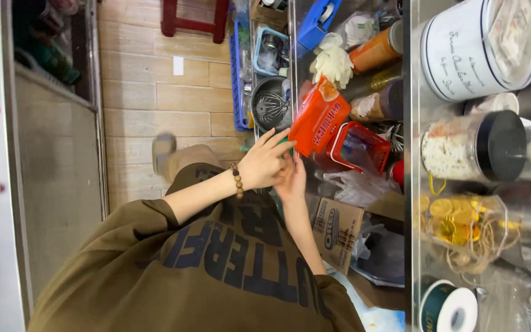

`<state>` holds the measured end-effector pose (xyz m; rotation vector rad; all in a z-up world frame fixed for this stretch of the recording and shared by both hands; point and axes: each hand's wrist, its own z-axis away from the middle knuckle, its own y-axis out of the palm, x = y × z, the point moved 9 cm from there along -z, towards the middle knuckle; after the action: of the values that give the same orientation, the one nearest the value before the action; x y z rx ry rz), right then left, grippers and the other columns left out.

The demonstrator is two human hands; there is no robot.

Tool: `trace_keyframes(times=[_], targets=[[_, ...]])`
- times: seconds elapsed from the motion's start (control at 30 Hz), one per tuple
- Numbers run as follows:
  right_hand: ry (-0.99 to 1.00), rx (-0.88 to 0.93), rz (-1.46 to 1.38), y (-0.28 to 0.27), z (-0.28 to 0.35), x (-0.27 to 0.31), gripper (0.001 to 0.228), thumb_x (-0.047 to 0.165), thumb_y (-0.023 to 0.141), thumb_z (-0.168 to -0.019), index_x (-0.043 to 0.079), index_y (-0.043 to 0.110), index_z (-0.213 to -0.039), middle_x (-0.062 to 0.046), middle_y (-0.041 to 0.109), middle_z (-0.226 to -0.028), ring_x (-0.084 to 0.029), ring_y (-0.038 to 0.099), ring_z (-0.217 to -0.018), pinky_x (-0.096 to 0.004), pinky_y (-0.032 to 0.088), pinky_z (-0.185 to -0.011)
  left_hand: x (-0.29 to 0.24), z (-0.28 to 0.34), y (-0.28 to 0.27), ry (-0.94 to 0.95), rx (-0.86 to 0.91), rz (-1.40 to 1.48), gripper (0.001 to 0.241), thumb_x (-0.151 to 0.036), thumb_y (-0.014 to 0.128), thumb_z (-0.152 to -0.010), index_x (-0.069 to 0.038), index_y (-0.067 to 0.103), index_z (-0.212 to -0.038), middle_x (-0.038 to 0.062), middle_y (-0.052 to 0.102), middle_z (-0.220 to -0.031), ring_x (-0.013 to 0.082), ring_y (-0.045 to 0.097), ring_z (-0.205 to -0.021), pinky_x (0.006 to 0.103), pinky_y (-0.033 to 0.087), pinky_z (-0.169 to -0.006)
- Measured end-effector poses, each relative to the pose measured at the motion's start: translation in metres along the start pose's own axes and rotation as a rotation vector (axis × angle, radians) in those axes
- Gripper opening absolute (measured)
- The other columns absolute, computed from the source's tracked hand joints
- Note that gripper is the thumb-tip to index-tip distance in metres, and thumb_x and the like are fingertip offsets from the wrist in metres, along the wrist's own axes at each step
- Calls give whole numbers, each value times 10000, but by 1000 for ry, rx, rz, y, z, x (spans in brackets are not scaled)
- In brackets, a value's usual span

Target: The recorder unpacks several cake layers from plastic bags and prepares them on a workbench by slicing them with a knife.

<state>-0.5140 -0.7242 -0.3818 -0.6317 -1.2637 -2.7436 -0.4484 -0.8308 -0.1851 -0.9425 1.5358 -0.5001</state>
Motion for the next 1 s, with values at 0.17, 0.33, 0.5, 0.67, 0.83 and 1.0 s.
trace_keyframes(times=[0.17,0.33,0.5,0.67,0.83,1.0], targets=[[-118,-152,-133,-21,-35,28,444,368,569,-1011,64,593,-1333,-105,638,-1297,-258,644,-1137,-448,532,-972,41,-36,-13,142,-26,86,324,-295,793,-754,-79,754,-992,161,540,-1444,372,327,-1484,586,226,-1225],[-269,-389,-365,-53,-72,31,403,192,584,-910,-5,612,-1260,-184,624,-1333,-321,618,-1233,-474,484,-1121,104,-67,-54,285,117,93,391,-372,846,-727,-101,740,-989,153,535,-1454,385,322,-1477,595,237,-1204],[-456,-382,-417,-48,-95,25,487,147,563,-907,-63,590,-1345,-218,593,-1399,-337,579,-1314,-461,440,-1168,164,-87,-82,377,233,73,365,-348,847,-728,-127,743,-998,147,536,-1448,389,327,-1475,591,258,-1198],[-503,-389,-402,-15,-109,37,492,155,568,-905,-93,583,-1329,-263,570,-1423,-385,547,-1344,-463,447,-1158,183,-106,-96,474,330,89,364,-341,847,-729,-127,740,-1004,145,542,-1432,386,337,-1470,586,273,-1190],[-647,-303,-540,-20,-126,194,222,258,593,-849,36,597,-856,-331,725,-1181,-483,668,-1165,-566,513,-1083,208,-116,-100,421,299,112,392,-352,832,-748,-115,721,-1040,144,552,-1430,379,364,-1457,570,293,-1174],[-908,-296,-98,-58,-139,273,328,259,574,-1066,3,601,-1270,-221,604,-1285,-395,586,-1245,-531,447,-1170,248,-109,-105,293,286,70,431,-384,803,-785,-115,714,-1109,124,571,-1401,346,404,-1425,546,324,-1157]])
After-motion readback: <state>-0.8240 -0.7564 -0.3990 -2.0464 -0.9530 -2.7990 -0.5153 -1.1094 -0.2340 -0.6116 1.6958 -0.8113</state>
